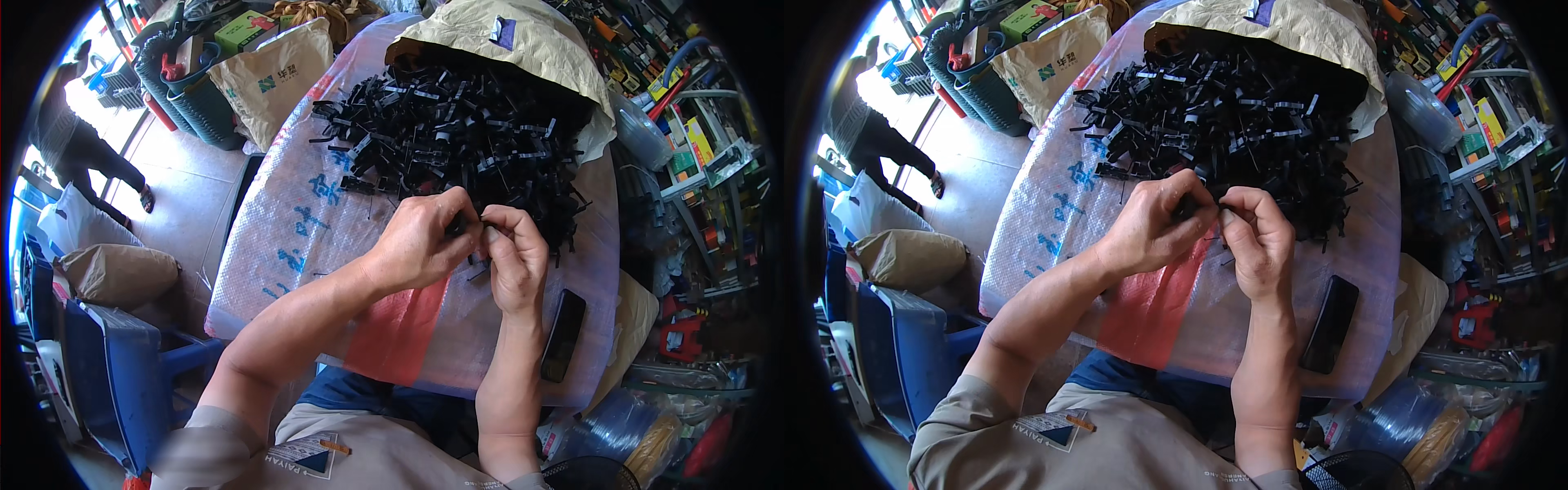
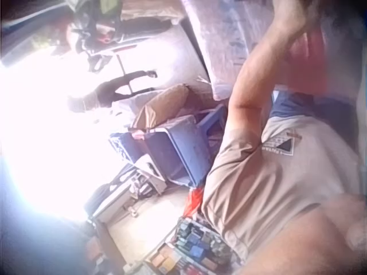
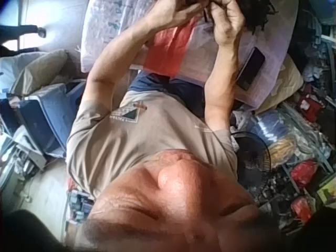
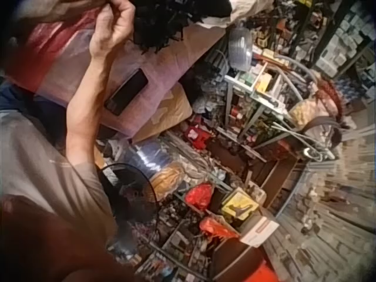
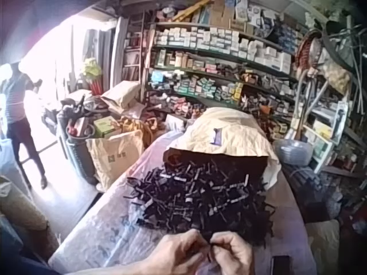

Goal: Sorting and inspecting small black plastic components on a table.

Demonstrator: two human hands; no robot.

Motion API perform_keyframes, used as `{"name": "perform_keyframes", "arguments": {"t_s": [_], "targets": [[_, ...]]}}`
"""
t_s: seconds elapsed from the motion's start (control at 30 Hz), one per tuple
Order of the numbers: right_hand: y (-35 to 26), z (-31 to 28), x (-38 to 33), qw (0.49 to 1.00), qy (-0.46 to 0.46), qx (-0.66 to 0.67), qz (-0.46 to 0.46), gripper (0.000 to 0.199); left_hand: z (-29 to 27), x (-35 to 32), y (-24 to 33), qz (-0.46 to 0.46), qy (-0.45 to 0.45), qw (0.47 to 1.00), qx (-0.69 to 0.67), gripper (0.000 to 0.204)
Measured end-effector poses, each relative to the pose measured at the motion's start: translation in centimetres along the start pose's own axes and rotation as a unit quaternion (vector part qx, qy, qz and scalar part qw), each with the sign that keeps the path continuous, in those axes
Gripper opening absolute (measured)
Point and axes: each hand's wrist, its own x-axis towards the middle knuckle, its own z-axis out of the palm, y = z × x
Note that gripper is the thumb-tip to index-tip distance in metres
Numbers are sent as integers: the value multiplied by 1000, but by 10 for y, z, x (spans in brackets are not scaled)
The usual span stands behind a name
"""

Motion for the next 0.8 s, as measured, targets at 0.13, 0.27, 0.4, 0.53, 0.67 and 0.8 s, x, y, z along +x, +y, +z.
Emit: {"name": "perform_keyframes", "arguments": {"t_s": [0.13,0.27,0.4,0.53,0.67,0.8], "targets": [[-1,2,0,1000,3,15,-15,13,4,-4,-3,14,4,1000,15,12],[-1,1,0,999,-1,25,-26,14,5,-5,-4,39,16,999,17,13],[-6,7,1,999,-3,48,22,16,-2,-2,3,-25,-9,997,-79,14],[-2,7,0,998,29,44,19,19,-2,-2,2,-68,-26,991,-109,21],[-7,11,3,989,120,79,17,22,-8,0,12,-148,-59,972,-172,25],[-15,7,10,953,183,227,80,22,-5,-2,-3,-55,-37,996,-58,38]]}}
